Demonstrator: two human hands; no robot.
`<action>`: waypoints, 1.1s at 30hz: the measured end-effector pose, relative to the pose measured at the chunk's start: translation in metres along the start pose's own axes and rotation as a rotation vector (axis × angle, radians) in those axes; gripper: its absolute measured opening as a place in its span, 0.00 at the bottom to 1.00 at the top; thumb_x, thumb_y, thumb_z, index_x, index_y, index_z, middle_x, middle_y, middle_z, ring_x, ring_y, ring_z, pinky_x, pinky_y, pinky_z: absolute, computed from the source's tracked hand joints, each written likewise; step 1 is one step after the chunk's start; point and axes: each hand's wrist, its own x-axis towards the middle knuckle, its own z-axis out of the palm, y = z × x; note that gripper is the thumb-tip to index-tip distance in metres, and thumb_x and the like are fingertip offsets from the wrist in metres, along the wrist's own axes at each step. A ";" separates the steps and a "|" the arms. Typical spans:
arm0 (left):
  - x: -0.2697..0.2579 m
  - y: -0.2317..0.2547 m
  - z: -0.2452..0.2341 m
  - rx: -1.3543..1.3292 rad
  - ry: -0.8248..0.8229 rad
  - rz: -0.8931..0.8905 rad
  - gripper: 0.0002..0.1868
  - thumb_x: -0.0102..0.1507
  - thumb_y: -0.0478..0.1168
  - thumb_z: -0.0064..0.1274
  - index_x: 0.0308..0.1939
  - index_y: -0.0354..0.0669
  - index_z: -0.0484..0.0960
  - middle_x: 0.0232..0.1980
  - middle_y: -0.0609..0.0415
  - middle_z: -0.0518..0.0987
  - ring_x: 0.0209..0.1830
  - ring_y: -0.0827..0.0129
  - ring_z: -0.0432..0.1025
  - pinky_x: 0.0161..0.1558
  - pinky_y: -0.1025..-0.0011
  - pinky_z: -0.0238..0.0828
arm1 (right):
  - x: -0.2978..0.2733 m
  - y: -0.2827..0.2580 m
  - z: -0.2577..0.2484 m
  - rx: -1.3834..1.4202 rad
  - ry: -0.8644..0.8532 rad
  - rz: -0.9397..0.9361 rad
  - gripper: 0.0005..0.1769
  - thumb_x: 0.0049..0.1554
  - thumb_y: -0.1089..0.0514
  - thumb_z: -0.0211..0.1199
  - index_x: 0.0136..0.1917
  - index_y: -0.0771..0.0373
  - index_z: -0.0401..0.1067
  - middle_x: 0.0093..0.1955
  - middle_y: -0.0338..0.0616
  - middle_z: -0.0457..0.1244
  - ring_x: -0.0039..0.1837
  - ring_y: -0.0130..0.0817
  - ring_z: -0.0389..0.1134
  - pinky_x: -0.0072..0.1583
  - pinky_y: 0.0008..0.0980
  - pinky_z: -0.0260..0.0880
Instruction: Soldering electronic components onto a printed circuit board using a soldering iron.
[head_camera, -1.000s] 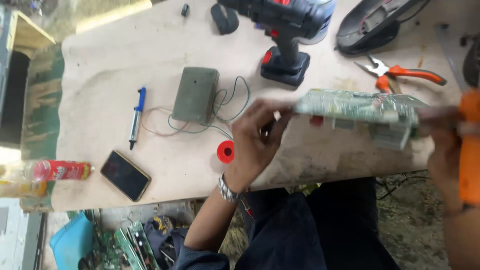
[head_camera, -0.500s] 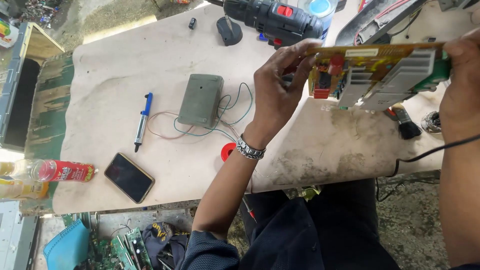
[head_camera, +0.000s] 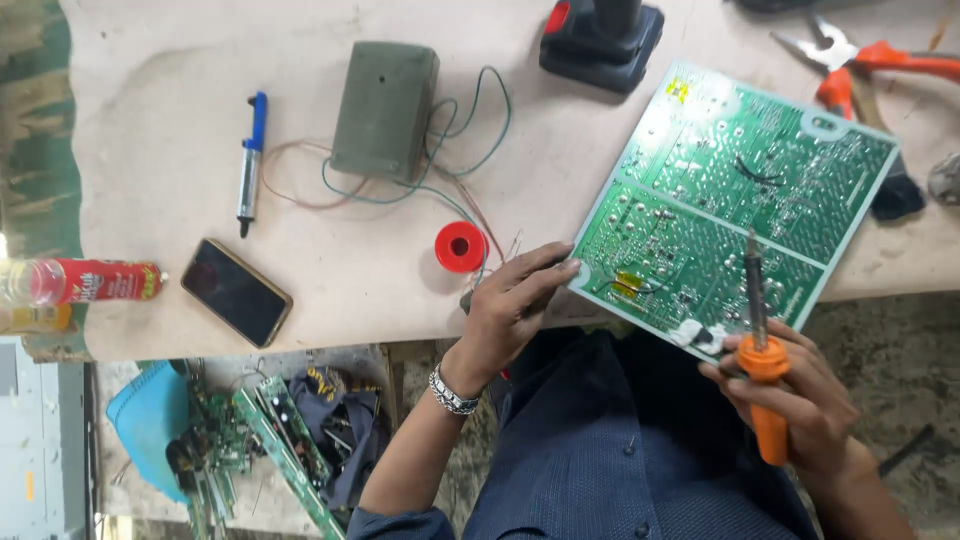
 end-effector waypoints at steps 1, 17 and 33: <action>-0.007 -0.008 0.004 0.044 -0.027 0.005 0.20 0.69 0.23 0.55 0.63 0.42 0.77 0.65 0.39 0.77 0.64 0.50 0.77 0.68 0.62 0.77 | 0.010 -0.002 0.005 -0.249 -0.036 -0.443 0.19 0.52 0.66 0.76 0.52 0.60 0.70 0.56 0.62 0.68 0.59 0.47 0.74 0.70 0.56 0.73; -0.030 0.009 0.010 0.355 0.087 0.009 0.13 0.66 0.30 0.62 0.53 0.42 0.80 0.50 0.53 0.83 0.48 0.61 0.77 0.57 0.63 0.65 | 0.004 0.022 -0.006 -0.327 -0.132 -0.368 0.24 0.51 0.59 0.79 0.56 0.57 0.69 0.56 0.55 0.69 0.58 0.43 0.73 0.70 0.56 0.75; -0.018 0.023 0.004 0.212 0.120 -0.119 0.12 0.66 0.33 0.62 0.53 0.47 0.82 0.48 0.55 0.84 0.47 0.69 0.79 0.71 0.55 0.61 | 0.020 -0.009 -0.017 0.471 0.228 0.543 0.16 0.69 0.62 0.45 0.67 0.73 0.60 0.47 0.70 0.65 0.32 0.41 0.59 0.33 0.19 0.55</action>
